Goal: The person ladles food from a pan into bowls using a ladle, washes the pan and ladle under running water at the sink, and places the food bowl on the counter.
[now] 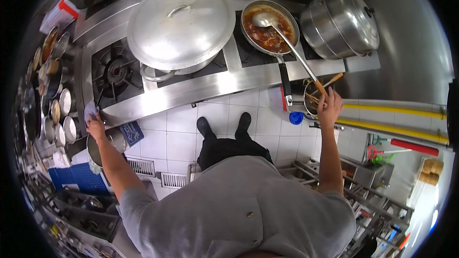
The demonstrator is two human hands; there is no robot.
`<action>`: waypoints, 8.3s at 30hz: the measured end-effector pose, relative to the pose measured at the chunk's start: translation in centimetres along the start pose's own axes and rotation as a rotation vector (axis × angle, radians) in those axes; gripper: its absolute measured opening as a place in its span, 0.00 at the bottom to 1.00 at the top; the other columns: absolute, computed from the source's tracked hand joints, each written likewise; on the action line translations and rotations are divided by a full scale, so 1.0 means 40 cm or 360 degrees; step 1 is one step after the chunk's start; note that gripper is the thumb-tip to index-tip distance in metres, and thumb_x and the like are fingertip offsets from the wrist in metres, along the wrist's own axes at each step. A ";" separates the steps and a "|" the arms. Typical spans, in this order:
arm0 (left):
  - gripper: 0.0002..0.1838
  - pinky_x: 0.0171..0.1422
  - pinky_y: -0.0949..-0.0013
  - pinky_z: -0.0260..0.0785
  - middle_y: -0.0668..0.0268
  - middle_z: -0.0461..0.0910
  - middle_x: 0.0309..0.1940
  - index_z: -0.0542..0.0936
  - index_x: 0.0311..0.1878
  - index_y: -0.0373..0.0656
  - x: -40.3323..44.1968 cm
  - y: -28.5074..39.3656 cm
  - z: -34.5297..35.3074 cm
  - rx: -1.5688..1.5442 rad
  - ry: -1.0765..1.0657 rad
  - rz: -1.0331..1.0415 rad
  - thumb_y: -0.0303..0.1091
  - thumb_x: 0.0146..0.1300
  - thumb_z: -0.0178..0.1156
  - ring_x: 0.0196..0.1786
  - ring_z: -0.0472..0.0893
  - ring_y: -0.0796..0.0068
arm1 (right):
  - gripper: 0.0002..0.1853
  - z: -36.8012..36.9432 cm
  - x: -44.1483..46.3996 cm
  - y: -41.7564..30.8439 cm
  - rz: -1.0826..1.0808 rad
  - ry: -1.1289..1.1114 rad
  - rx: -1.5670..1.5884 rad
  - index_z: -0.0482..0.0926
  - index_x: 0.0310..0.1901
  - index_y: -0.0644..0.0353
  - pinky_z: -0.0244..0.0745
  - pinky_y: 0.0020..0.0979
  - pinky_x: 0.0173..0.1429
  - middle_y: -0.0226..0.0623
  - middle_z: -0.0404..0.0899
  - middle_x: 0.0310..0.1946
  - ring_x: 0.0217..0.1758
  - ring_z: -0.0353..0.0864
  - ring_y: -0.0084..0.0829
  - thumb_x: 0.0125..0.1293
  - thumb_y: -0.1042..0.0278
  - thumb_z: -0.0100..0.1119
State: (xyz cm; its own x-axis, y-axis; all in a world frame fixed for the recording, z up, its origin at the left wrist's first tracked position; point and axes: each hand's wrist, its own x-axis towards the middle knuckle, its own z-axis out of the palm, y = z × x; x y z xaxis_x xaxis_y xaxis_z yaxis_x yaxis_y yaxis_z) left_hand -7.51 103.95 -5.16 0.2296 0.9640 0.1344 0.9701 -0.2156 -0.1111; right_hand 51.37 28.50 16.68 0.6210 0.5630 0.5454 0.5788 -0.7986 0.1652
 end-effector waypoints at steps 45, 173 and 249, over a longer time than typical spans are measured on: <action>0.13 0.64 0.47 0.69 0.59 0.77 0.62 0.78 0.47 0.43 -0.863 1.125 -0.182 -0.0908 0.0587 0.1593 0.25 0.57 0.59 0.63 0.75 0.44 | 0.11 0.305 -0.814 0.413 0.0796 -0.1638 0.0693 0.84 0.36 0.59 0.80 0.45 0.47 0.48 0.86 0.34 0.39 0.86 0.51 0.62 0.61 0.58; 0.19 0.47 0.59 0.75 0.54 0.86 0.35 0.85 0.41 0.38 -0.863 0.947 -0.023 0.0216 -0.1316 0.2560 0.46 0.62 0.60 0.39 0.85 0.57 | 0.18 0.079 -1.128 -0.162 0.2452 -0.1089 0.0845 0.81 0.50 0.62 0.74 0.49 0.63 0.54 0.79 0.53 0.59 0.78 0.52 0.66 0.60 0.52; 0.22 0.60 0.52 0.73 0.52 0.83 0.49 0.86 0.45 0.43 -1.739 2.011 -0.188 0.1139 -0.1177 0.3329 0.51 0.64 0.55 0.55 0.80 0.49 | 0.19 0.057 -1.808 0.226 0.3560 -0.1233 0.0784 0.81 0.51 0.63 0.79 0.45 0.53 0.53 0.84 0.46 0.50 0.84 0.52 0.66 0.61 0.51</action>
State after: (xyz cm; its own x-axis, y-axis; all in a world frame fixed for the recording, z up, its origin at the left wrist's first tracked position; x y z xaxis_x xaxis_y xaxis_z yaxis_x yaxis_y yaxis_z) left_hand 55.15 18.39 -16.04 0.2951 -0.5073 -0.8097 -0.6704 -0.7137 0.2028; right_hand 12.92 -18.93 -23.14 0.1548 -0.6634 -0.7321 -0.9839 -0.0361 -0.1753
